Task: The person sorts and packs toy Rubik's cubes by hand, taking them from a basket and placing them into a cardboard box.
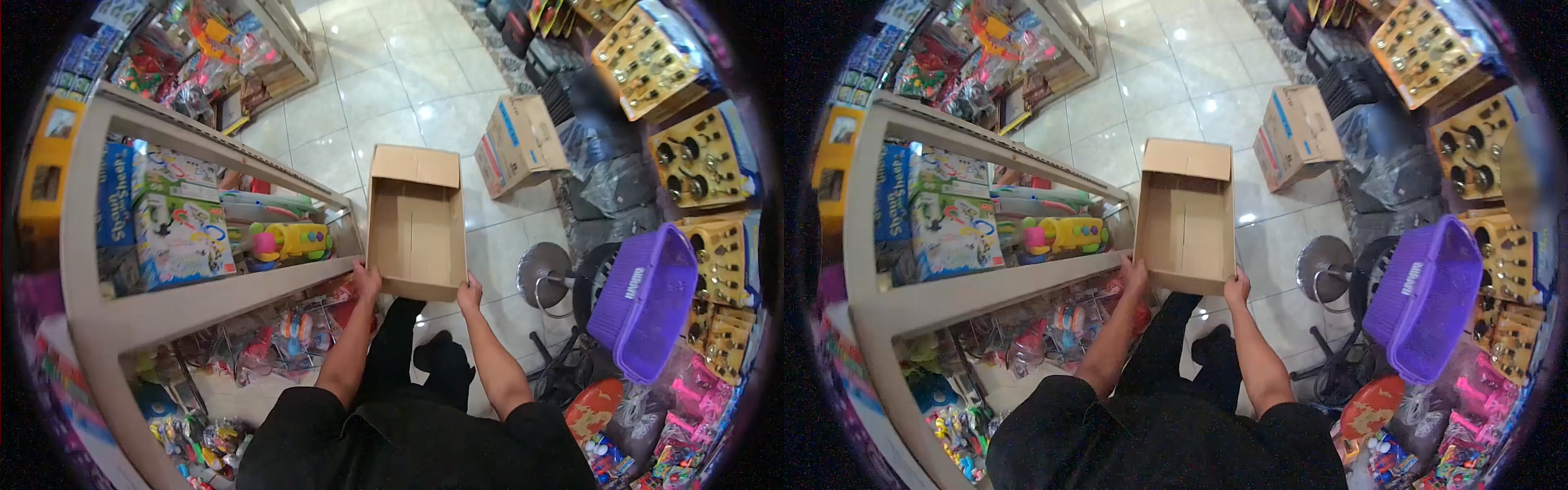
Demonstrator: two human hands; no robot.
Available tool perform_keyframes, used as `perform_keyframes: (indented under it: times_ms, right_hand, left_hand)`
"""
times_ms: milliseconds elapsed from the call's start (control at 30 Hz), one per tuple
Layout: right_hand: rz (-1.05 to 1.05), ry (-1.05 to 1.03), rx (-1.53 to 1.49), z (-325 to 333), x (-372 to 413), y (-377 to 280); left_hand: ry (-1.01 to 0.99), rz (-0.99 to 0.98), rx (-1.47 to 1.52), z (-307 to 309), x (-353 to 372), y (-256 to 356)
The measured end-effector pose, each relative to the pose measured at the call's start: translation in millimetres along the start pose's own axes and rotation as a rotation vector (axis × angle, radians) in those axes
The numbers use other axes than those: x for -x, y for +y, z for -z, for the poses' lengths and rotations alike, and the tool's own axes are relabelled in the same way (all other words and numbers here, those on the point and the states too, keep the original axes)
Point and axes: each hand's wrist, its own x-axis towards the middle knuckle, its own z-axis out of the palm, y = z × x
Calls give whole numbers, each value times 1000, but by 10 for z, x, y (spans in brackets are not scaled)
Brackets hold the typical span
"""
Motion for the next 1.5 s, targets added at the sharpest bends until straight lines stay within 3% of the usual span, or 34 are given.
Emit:
perform_keyframes:
  times_ms: [100,200,300,367,500,567,700,800,900,933,1033,1100,1133,1200,1267,1300,1400,1433,1467,1500]
  right_hand:
    - [42,29,-124,618,602,-210]
    - [-27,4,-96,1208,1191,-188]
    - [159,128,-149,1674,1749,-64]
    - [158,183,-211,1994,2140,-77]
    - [223,306,-323,2299,2546,84]
    - [175,288,-248,2532,2772,-182]
    - [285,401,-270,2618,2918,-509]
    - [263,395,-245,2732,3001,-893]
    - [331,527,-261,2875,3071,-1266]
    - [141,393,-224,2978,3142,-1403]
    - [383,577,-362,2996,3161,-1523]
    - [460,670,-345,3188,3348,-1766]
    - [489,722,-321,3224,3417,-1809]
    - [540,829,-306,3287,3594,-1921]
    - [556,947,-291,3381,3782,-1966]
    - [565,1004,-278,3436,3881,-1959]
    - [448,1248,-389,3505,4172,-1901]
    - [432,1384,-365,3519,4236,-1808]
    - [414,1520,-340,3511,4277,-1658]
    - [397,1658,-308,3518,4337,-1491]
  left_hand:
    - [56,-90,-94,126,576,171]
    - [-16,-264,-30,322,1007,165]
    - [-299,-81,107,568,1270,242]
    - [-411,-97,212,663,1339,282]
    - [-501,-202,180,561,1046,772]
    - [-490,-274,134,498,1014,1217]
    - [-563,-160,164,307,375,1823]
    - [-600,-318,231,322,347,2516]
    - [-739,-532,318,413,412,3255]
    - [-767,-633,301,423,377,3502]
    - [-848,-1090,286,86,-524,4156]
    - [-983,-1178,413,164,-107,4770]
    - [-982,-1109,436,286,268,5153]
    - [-930,-1132,417,197,354,5684]
    - [-963,-1011,530,38,683,6151]
    - [-1040,-792,652,22,1226,6332]
    - [-1085,-1029,620,-559,1820,6672]
    - [-934,-1331,504,-751,2166,6656]
    - [-1086,-1246,615,-964,2560,6589]
    - [-673,-1583,375,-1299,2681,6536]
